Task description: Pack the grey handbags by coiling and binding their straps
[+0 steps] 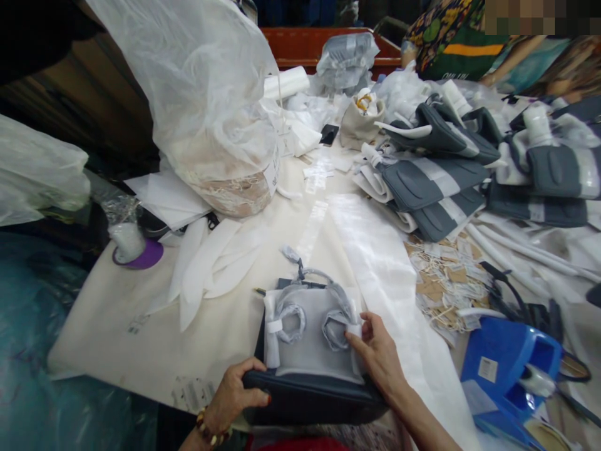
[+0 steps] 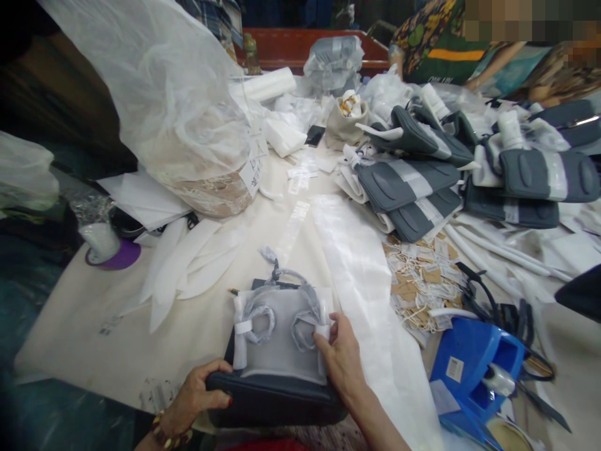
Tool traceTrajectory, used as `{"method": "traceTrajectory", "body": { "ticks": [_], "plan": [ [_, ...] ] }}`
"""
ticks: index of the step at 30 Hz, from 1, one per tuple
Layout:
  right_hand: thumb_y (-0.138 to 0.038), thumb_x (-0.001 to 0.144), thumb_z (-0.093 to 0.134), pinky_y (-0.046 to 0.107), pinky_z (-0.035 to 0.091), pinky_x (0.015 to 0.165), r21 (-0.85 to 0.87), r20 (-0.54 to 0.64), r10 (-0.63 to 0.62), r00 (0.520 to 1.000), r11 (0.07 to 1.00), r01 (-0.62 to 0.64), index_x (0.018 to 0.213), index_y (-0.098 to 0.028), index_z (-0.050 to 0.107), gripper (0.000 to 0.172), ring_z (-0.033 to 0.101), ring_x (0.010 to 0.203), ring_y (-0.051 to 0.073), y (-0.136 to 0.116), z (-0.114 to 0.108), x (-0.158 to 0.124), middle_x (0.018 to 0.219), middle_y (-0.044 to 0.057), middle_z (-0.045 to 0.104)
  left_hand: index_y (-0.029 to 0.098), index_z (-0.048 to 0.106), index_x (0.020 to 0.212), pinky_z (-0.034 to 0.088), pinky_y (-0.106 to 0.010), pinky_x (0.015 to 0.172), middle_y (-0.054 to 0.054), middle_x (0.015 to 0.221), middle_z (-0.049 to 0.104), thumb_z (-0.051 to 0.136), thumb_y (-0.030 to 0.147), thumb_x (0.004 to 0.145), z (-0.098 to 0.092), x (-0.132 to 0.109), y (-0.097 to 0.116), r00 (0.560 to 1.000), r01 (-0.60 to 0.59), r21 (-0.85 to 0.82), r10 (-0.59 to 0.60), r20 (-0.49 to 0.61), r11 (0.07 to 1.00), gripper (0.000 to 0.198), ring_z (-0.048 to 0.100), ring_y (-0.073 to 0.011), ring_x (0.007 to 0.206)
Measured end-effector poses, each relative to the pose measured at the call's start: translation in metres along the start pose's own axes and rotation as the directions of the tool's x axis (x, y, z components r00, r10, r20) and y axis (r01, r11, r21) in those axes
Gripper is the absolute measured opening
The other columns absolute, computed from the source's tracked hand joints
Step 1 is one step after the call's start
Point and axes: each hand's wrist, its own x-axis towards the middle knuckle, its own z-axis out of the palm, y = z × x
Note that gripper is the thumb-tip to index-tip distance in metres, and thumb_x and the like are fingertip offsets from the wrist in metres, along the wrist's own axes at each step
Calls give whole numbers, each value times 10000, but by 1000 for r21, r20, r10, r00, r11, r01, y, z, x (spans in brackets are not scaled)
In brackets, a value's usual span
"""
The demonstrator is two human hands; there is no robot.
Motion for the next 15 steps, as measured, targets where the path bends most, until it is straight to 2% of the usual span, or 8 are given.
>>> {"method": "traceTrajectory", "body": {
  "ticks": [2,5,7,10,13,15],
  "plan": [
    [-439,629,623,320,443,577,38,21,44,999,998,-45,942,-208,482,413,526,595,181,3,-2,2,658,-35,493,177,552,712,320,-247,577,67,564,478,661,289,451,-1,0,0,1000,2,-2,-2,6,1000,304,399,-127,581],
    [-479,594,668,289,425,486,99,116,68,991,992,-80,830,-210,496,397,512,529,164,5,-8,4,609,-43,493,179,540,713,309,-248,575,66,575,467,659,315,456,-3,1,0,1000,-5,20,4,23,1000,315,389,-124,585],
    [-544,648,615,287,446,518,144,171,42,984,987,-67,818,-202,520,394,542,583,170,8,-15,0,652,-20,538,178,538,722,302,-249,581,65,595,457,688,341,438,-4,1,-3,999,-27,55,26,20,998,360,385,-124,600],
    [-574,757,518,294,468,648,179,204,11,979,983,-48,891,-197,569,403,575,732,187,18,-28,-16,769,9,601,187,537,769,335,-262,624,45,693,493,736,424,406,-7,0,-11,997,-83,58,82,12,995,477,426,-146,666],
    [-552,793,504,299,468,687,194,265,72,962,973,-126,921,-205,597,382,587,786,205,34,-34,-35,796,16,627,201,563,822,384,-332,817,-27,954,547,748,496,416,-8,-5,-17,980,-198,103,197,12,975,535,493,-239,905],
    [-528,784,517,313,474,724,207,295,98,951,965,-163,916,-209,614,358,598,845,227,44,-33,-43,859,31,649,209,598,869,325,-396,959,-75,1147,497,769,477,426,-7,-10,-17,968,-247,228,252,9,942,545,431,-307,1098]
  ]
}}
